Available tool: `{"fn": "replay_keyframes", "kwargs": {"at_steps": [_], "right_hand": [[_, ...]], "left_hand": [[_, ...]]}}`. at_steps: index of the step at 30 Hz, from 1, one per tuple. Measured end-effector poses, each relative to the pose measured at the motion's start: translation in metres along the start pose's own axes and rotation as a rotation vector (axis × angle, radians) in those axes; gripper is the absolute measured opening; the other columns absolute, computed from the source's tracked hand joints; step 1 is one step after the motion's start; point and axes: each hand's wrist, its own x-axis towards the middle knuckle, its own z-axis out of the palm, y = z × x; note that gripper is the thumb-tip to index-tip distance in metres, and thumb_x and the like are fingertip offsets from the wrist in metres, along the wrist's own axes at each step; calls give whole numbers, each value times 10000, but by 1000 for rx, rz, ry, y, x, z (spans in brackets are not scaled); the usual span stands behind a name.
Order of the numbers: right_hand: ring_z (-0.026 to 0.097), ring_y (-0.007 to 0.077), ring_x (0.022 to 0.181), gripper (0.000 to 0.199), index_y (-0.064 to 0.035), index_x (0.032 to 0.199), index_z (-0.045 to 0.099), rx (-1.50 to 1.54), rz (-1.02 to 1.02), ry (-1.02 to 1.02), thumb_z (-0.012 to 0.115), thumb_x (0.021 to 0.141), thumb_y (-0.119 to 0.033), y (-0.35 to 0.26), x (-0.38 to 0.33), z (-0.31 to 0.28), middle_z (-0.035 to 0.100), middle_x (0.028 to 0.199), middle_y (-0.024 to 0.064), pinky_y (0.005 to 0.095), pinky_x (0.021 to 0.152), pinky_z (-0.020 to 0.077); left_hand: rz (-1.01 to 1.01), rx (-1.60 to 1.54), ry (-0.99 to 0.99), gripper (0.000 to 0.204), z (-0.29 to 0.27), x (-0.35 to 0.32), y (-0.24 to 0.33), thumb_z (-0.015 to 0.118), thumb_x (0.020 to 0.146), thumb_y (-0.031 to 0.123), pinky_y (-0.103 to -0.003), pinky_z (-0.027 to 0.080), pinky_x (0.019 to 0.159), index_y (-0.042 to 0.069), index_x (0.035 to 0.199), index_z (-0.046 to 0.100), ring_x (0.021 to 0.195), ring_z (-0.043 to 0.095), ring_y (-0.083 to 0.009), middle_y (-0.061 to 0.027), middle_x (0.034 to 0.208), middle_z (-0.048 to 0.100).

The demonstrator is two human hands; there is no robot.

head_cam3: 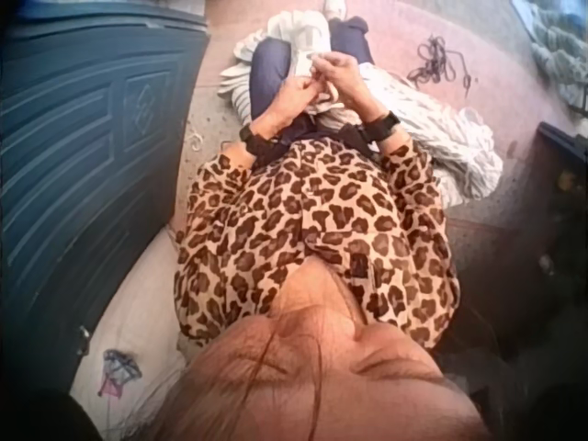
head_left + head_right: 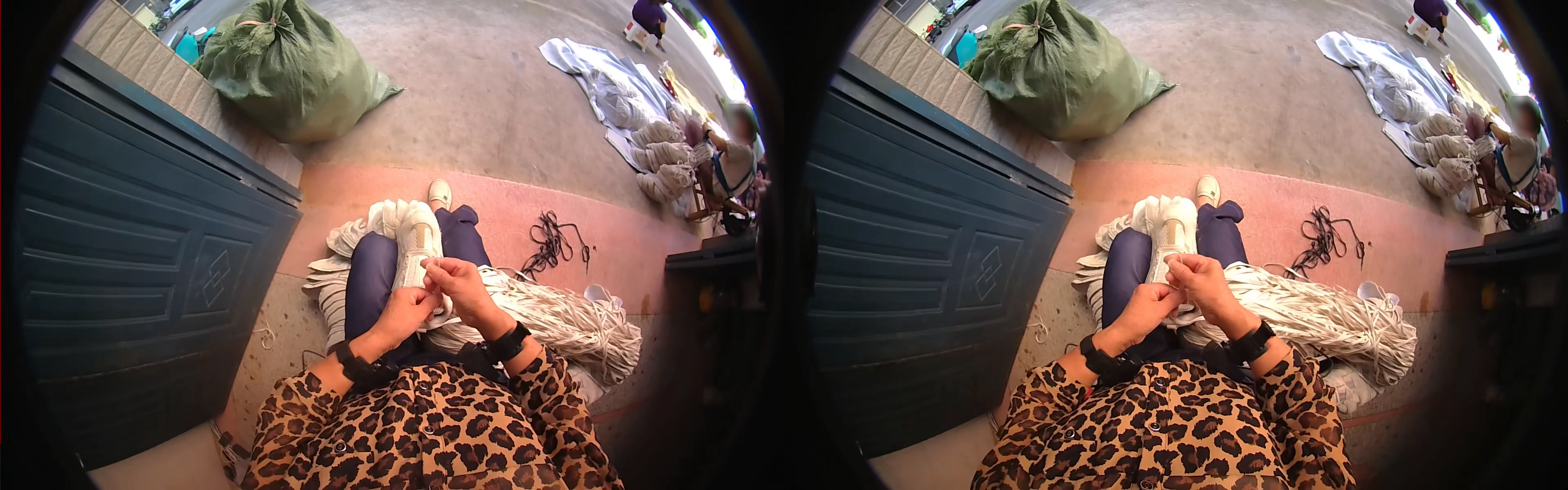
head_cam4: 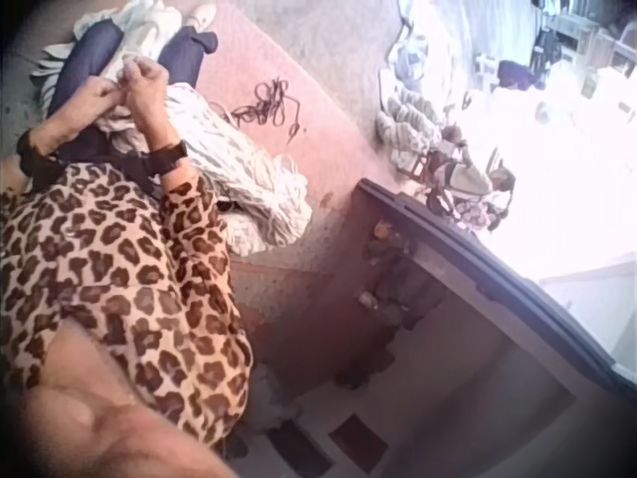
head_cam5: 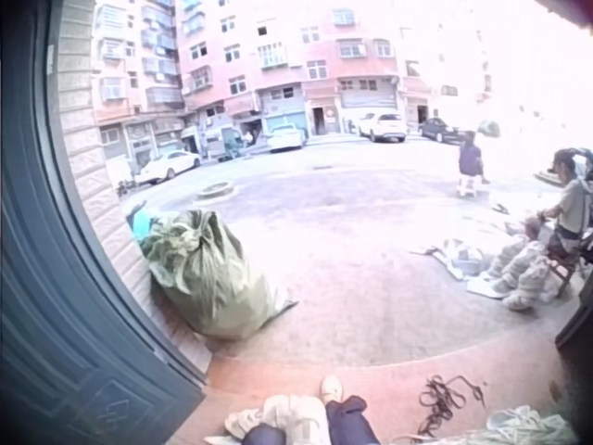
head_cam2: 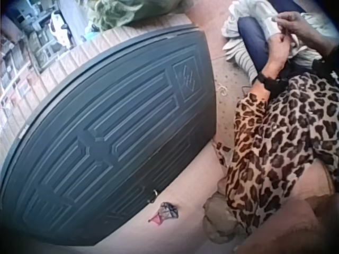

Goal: Insert and thread laces through the eyelets of white athletic shoe uppers.

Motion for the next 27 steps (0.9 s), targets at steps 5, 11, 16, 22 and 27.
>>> {"fn": "replay_keyframes", "kwargs": {"at_steps": [5, 11, 16, 22, 27], "right_hand": [[488, 72, 567, 315, 15, 1159, 505, -420, -167, 27, 450, 927, -191, -9, 18, -25, 506, 663, -8, 201, 511, 399], [572, 318, 650, 328, 73, 1086, 522, -965, -339, 20, 512, 842, -146, 6, 44, -43, 582, 729, 177, 375, 619, 453], [578, 352, 660, 201, 6, 911, 632, -1084, -611, 2, 538, 794, -129, 12, 53, -47, 603, 714, 165, 400, 644, 455], [579, 350, 721, 158, -16, 813, 649, -1098, -320, -6, 563, 774, -143, 7, 54, -39, 592, 736, 171, 390, 669, 459], [593, 356, 661, 140, 9, 766, 619, -1238, -647, 95, 558, 751, -116, 17, 59, -38, 606, 698, 209, 377, 613, 473]], "left_hand": [[236, 332, 165, 224, -19, 22, -2, 573, 847, 191, -253, 435, 578, -26, 834, 626, 618, 558, -125, -77, 680, 608], [442, 682, 319, 183, -49, 55, -9, 600, 774, 149, -329, 463, 669, -10, 864, 615, 752, 597, -267, -161, 809, 608], [450, 751, 278, 220, -47, 62, -12, 671, 703, 167, -325, 456, 646, -1, 835, 616, 730, 576, -250, -140, 778, 590], [345, 652, 256, 271, -51, 61, -11, 708, 666, 184, -314, 460, 646, 5, 852, 624, 700, 570, -215, -116, 775, 590], [335, 621, 252, 286, -51, 61, -11, 705, 673, 184, -301, 469, 670, -1, 874, 621, 712, 578, -209, -121, 787, 592]]}}
